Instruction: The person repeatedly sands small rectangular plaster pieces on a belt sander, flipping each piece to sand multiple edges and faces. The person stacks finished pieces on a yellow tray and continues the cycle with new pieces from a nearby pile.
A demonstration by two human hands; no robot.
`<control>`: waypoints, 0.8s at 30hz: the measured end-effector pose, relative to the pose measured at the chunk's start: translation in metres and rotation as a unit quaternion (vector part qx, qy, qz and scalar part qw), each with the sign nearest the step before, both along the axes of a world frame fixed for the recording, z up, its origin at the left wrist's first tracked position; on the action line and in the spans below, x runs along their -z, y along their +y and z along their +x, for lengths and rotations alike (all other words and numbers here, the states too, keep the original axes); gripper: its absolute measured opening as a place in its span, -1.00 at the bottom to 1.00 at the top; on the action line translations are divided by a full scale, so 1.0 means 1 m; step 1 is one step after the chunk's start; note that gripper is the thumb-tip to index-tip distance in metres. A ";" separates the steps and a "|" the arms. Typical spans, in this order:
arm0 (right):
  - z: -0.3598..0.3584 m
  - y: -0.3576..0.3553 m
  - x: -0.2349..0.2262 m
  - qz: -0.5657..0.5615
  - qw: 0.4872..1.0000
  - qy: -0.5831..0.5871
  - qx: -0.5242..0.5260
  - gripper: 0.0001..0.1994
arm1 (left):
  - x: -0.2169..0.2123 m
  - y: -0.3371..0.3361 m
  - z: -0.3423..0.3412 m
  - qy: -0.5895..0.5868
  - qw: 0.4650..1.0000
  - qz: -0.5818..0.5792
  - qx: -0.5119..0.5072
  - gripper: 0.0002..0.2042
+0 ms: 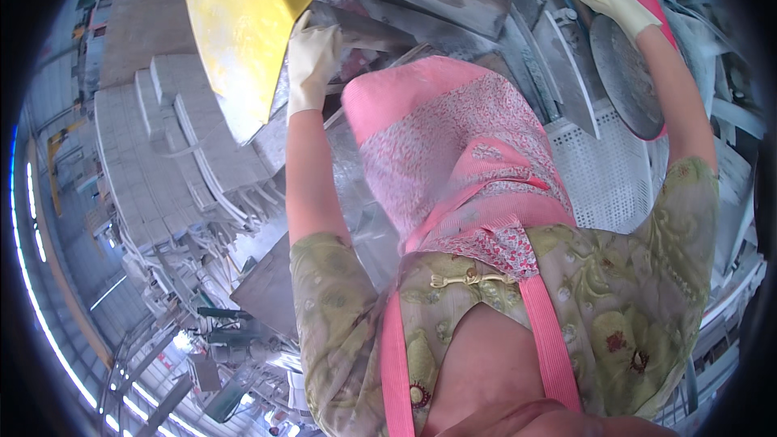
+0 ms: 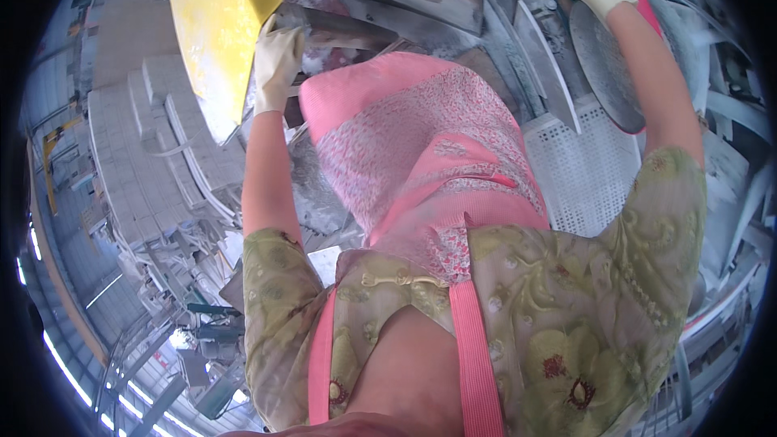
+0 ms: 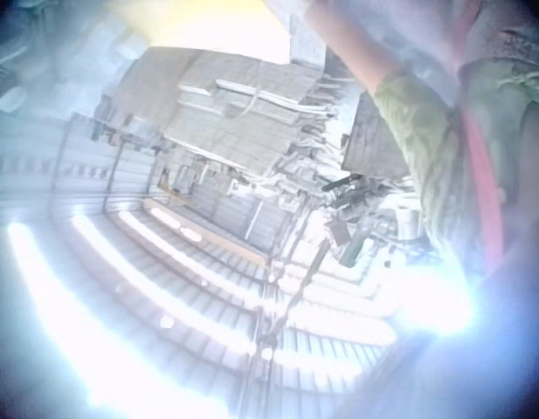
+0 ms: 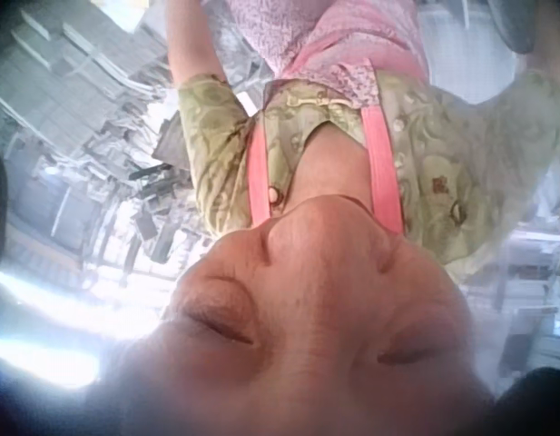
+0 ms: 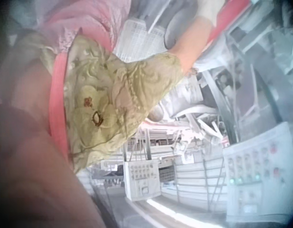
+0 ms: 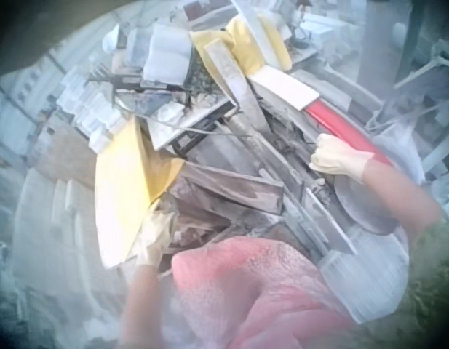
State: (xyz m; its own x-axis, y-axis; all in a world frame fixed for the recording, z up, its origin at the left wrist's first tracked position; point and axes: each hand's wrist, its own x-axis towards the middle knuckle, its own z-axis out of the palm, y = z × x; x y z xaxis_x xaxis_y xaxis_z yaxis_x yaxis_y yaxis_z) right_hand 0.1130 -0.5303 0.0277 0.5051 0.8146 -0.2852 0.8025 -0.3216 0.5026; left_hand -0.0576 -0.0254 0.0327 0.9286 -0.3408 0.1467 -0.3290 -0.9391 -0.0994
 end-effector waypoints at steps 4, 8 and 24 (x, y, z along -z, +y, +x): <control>0.002 0.001 0.003 0.011 0.999 -0.028 -0.015 -0.79 | 0.005 -0.003 0.003 -0.083 0.994 -0.053 0.042 -0.80; 0.000 -0.009 -0.002 -0.026 0.999 -0.038 0.019 -0.81 | -0.001 -0.017 0.007 -0.083 0.994 -0.060 0.028 -0.80; 0.014 -0.037 0.010 0.186 0.975 0.099 0.074 -0.69 | -0.010 -0.036 0.008 -0.066 0.993 -0.101 0.008 -0.78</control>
